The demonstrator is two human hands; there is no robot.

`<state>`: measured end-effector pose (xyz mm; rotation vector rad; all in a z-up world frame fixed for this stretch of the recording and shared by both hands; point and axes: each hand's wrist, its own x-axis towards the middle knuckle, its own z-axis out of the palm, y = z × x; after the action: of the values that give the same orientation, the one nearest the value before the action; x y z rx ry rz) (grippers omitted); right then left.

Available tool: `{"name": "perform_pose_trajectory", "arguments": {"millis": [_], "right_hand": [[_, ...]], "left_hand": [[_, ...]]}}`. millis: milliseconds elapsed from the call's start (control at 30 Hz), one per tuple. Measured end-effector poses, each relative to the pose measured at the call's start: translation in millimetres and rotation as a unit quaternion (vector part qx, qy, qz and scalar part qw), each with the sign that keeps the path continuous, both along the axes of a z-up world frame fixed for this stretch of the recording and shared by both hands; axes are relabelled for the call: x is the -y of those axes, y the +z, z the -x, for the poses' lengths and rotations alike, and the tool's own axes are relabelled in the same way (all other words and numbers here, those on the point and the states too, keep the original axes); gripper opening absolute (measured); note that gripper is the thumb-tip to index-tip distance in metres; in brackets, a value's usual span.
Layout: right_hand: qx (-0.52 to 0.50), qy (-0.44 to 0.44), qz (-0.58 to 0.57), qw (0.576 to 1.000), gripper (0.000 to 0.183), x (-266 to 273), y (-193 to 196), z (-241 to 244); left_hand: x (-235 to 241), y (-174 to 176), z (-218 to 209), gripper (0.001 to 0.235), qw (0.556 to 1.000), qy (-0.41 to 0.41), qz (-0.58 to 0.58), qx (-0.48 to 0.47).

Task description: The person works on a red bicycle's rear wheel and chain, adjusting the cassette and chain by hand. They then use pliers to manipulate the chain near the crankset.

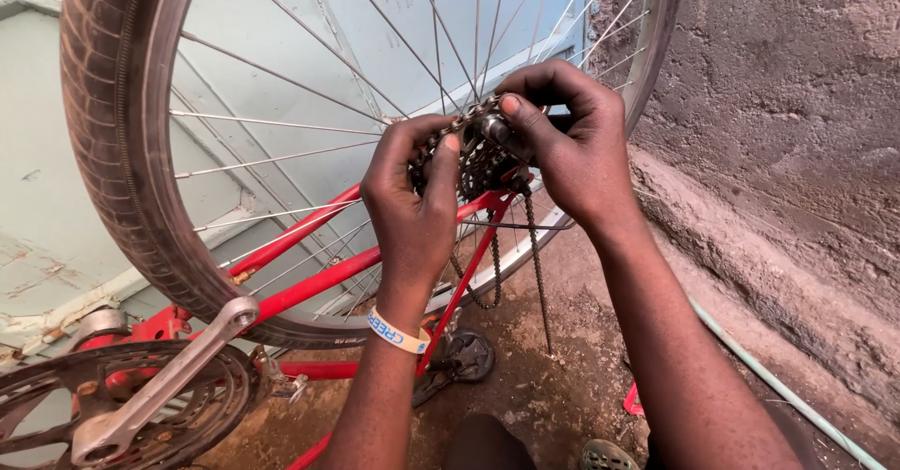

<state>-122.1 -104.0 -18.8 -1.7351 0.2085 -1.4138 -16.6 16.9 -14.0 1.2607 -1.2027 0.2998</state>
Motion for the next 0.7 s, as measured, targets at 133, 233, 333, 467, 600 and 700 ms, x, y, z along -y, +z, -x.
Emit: {"name": "perform_pose_trajectory", "arguments": {"millis": [133, 233, 333, 467, 600, 700], "right_hand": [[0.041, -0.054, -0.019, 0.998, 0.008, 13.6, -12.6, -11.0], [0.051, -0.090, -0.045, 0.994, 0.009, 13.5, -17.0, -14.6], [0.052, -0.106, -0.074, 0.990, 0.010, 9.2, -15.2, -17.2], [0.033, -0.115, -0.099, 0.988, 0.011, -6.9, -4.3, -13.7], [-0.005, -0.120, -0.057, 0.991, 0.013, 14.1, -13.0, -13.5], [-0.026, -0.115, -0.040, 0.992, 0.013, 22.8, -15.9, -13.6]], "left_hand": [[4.1, 0.4, -5.2, 0.013, 0.999, -0.023, 0.035, -0.032], [7.2, 1.4, -3.8, 0.013, 0.999, 0.010, 0.045, 0.004], [12.0, 7.9, -1.1, 0.012, 0.995, 0.041, 0.065, 0.055], [18.8, 17.7, -2.9, 0.014, 0.991, 0.054, 0.089, 0.089], [24.6, 21.6, -8.0, 0.016, 0.988, 0.062, 0.098, 0.103], [25.7, 23.4, -10.1, 0.017, 0.988, 0.061, 0.095, 0.107]]}}
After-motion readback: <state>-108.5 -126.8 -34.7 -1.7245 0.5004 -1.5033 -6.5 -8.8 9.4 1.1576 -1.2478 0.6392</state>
